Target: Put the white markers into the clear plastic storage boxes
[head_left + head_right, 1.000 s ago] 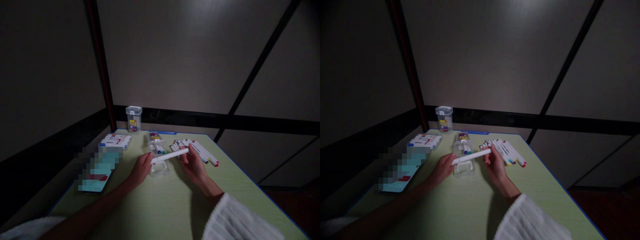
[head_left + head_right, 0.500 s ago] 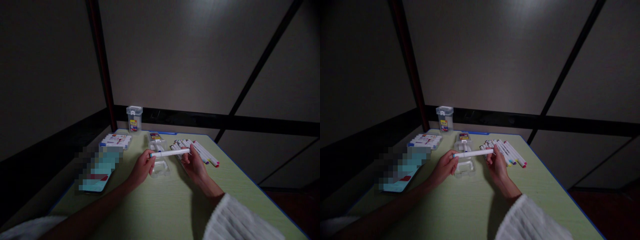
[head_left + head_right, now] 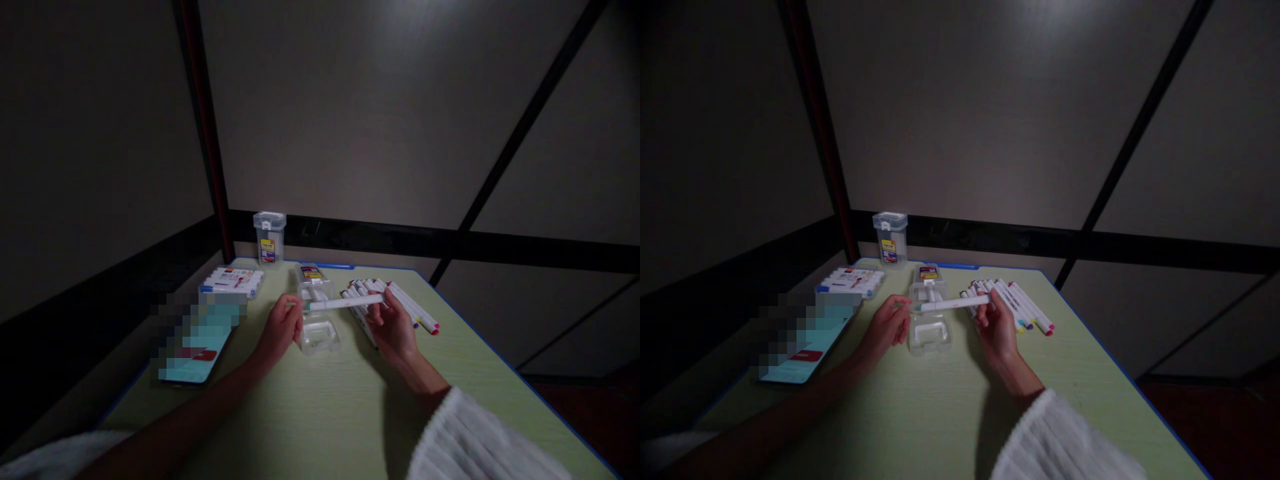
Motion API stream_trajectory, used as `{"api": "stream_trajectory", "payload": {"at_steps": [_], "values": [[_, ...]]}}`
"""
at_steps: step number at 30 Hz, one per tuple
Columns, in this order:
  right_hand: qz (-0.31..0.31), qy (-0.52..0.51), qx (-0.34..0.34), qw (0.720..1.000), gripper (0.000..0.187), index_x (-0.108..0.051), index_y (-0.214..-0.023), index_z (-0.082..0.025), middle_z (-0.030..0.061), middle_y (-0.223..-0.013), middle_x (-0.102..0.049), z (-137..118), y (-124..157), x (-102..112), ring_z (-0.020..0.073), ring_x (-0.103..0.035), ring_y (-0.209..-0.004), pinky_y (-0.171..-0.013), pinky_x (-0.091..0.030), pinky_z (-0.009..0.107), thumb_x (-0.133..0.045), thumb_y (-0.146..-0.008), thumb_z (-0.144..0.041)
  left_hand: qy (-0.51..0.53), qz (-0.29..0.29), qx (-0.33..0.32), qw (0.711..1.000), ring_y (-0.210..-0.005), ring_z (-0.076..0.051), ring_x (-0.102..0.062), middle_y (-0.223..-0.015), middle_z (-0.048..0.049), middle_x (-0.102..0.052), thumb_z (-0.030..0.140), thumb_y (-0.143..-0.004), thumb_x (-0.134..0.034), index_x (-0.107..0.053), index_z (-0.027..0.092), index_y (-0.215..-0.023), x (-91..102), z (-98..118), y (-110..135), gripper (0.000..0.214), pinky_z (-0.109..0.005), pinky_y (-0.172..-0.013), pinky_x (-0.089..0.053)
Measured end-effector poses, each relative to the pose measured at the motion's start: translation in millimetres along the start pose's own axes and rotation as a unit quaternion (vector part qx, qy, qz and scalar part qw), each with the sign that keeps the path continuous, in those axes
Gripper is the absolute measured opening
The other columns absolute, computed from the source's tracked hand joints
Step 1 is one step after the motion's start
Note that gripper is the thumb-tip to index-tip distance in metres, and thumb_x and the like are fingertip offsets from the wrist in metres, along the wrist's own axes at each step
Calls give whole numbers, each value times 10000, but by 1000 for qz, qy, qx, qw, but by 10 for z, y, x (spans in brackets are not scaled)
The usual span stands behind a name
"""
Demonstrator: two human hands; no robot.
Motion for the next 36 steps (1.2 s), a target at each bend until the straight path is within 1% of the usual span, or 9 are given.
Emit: {"api": "stream_trajectory", "payload": {"at_steps": [3,7,12,17,23,28,31,33,36], "values": [[-6,13,18,1000,187,-584,-665,-150,-75,-397,-402,-13,6,-19,37,-253,-341,-354,-241,168,-606,-698,-333,8,14,12,1000,-289,-41,-344,-408,117,-408,327,-676,-430,-411,188,-783,33,21,6,177,-141,-306,-223],[-16,33,30,999,195,-592,-675,-146,-71,-380,-400,-12,17,-44,43,-272,-350,-362,-244,171,-612,-698,-339,7,11,17,1000,-289,-45,-353,-417,111,-420,311,-660,-432,-421,189,-776,25,25,18,169,-143,-300,-215],[-28,47,44,998,171,-597,-670,-151,-62,-421,-460,-14,40,-70,32,-286,-352,-369,-243,170,-634,-681,-317,9,9,20,1000,-290,-41,-347,-420,112,-421,287,-649,-429,-424,187,-777,10,21,12,163,-141,-302,-218],[-40,89,38,994,176,-628,-706,-153,-59,-423,-462,2,81,-107,41,-297,-365,-377,-251,176,-633,-678,-327,14,3,17,1000,-291,-37,-348,-415,114,-411,278,-642,-434,-429,183,-763,11,15,3,154,-138,-305,-221],[-51,138,31,989,226,-644,-750,-158,-37,-473,-506,57,115,-125,54,-337,-397,-377,-238,185,-662,-641,-355,13,-6,15,1000,-281,-31,-344,-407,112,-408,277,-637,-441,-430,177,-708,4,-2,0,123,-140,-304,-225],[-77,206,43,974,227,-645,-765,-171,-40,-475,-509,131,144,-130,54,-368,-425,-393,-231,175,-670,-646,-363,-3,-27,16,999,-273,-27,-326,-380,109,-394,272,-632,-461,-453,165,-638,-28,-51,-18,108,-143,-297,-225],[-87,257,40,962,233,-647,-790,-178,-42,-478,-520,178,165,-145,57,-372,-415,-391,-229,181,-671,-645,-358,-8,-44,13,999,-262,-25,-316,-369,111,-386,274,-629,-461,-469,158,-632,-51,-77,-25,116,-144,-291,-228],[-98,280,40,954,238,-652,-790,-176,-38,-479,-532,198,184,-176,63,-376,-405,-387,-232,187,-679,-631,-351,-9,-52,14,999,-259,-26,-332,-382,105,-406,276,-631,-464,-473,154,-637,-62,-90,-24,122,-144,-287,-228],[-125,296,49,946,220,-664,-778,-182,-34,-489,-540,216,221,-238,78,-397,-418,-410,-279,204,-698,-604,-313,-9,-61,25,998,-268,-34,-394,-453,78,-485,300,-644,-476,-465,153,-657,-71,-108,-16,147,-144,-277,-225]]}}
Point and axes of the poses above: each hand's wrist, its own y-axis away from the middle knuckle, its own x-axis out of the back of the hand, z = x × y, the point moved 5 cm from there along -y, towards the middle knuckle
